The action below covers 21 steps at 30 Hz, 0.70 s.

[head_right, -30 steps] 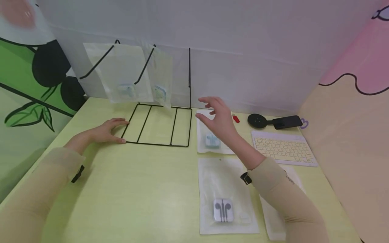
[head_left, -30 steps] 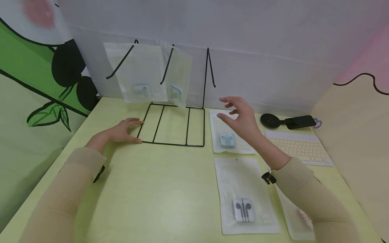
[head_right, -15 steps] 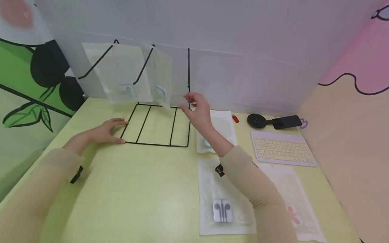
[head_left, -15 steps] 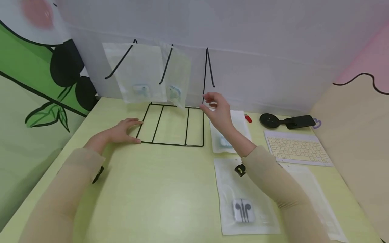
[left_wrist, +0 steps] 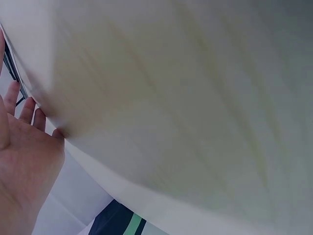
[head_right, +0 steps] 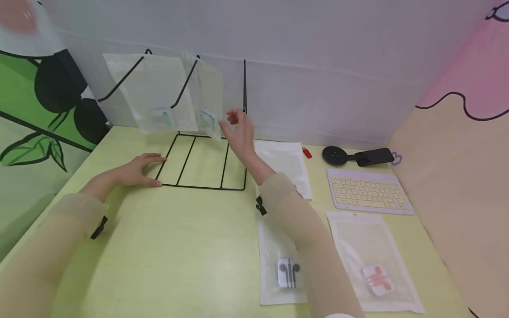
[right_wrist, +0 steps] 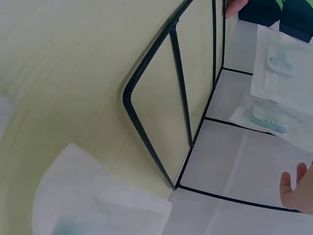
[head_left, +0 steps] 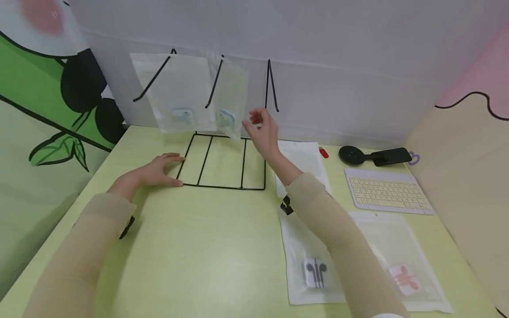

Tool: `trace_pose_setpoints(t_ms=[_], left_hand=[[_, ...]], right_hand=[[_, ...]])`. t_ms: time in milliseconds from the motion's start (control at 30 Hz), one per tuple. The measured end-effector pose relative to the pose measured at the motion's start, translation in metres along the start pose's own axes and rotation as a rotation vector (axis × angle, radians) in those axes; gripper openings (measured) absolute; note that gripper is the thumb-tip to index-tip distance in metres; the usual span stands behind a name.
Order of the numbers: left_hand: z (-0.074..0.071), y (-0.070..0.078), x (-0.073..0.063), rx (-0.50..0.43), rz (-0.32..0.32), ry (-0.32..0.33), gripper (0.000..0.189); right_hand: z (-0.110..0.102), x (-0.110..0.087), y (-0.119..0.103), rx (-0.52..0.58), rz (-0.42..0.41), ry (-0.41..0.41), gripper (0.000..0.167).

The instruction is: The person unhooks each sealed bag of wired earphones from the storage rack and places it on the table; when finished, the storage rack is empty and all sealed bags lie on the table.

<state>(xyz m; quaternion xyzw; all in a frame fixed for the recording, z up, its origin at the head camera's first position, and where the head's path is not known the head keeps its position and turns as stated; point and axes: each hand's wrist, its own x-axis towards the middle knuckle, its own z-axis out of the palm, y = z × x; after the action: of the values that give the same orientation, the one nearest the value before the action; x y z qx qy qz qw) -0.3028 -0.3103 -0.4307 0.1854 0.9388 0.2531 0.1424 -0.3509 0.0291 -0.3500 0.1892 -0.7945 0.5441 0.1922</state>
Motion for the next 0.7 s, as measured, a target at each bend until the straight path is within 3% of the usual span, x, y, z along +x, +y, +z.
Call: trace_pose_setpoints(t_ms=[167,367,700], left_hand=[[-0.002,0.002,-0.001,-0.004,-0.009,-0.002,0.091],[-0.001,0.002,0.0,-0.021,-0.007,0.004,0.091],[0.001,-0.002,0.002,-0.023,-0.013,0.009,0.091]], right_hand=[[0.009,0.014,0.002,0.031,0.001,0.064,0.032],[0.017,0.026,0.004,0.089,0.032,0.056,0.031],[0.032,0.031,-0.001,0.071,0.062,0.097,0.024]])
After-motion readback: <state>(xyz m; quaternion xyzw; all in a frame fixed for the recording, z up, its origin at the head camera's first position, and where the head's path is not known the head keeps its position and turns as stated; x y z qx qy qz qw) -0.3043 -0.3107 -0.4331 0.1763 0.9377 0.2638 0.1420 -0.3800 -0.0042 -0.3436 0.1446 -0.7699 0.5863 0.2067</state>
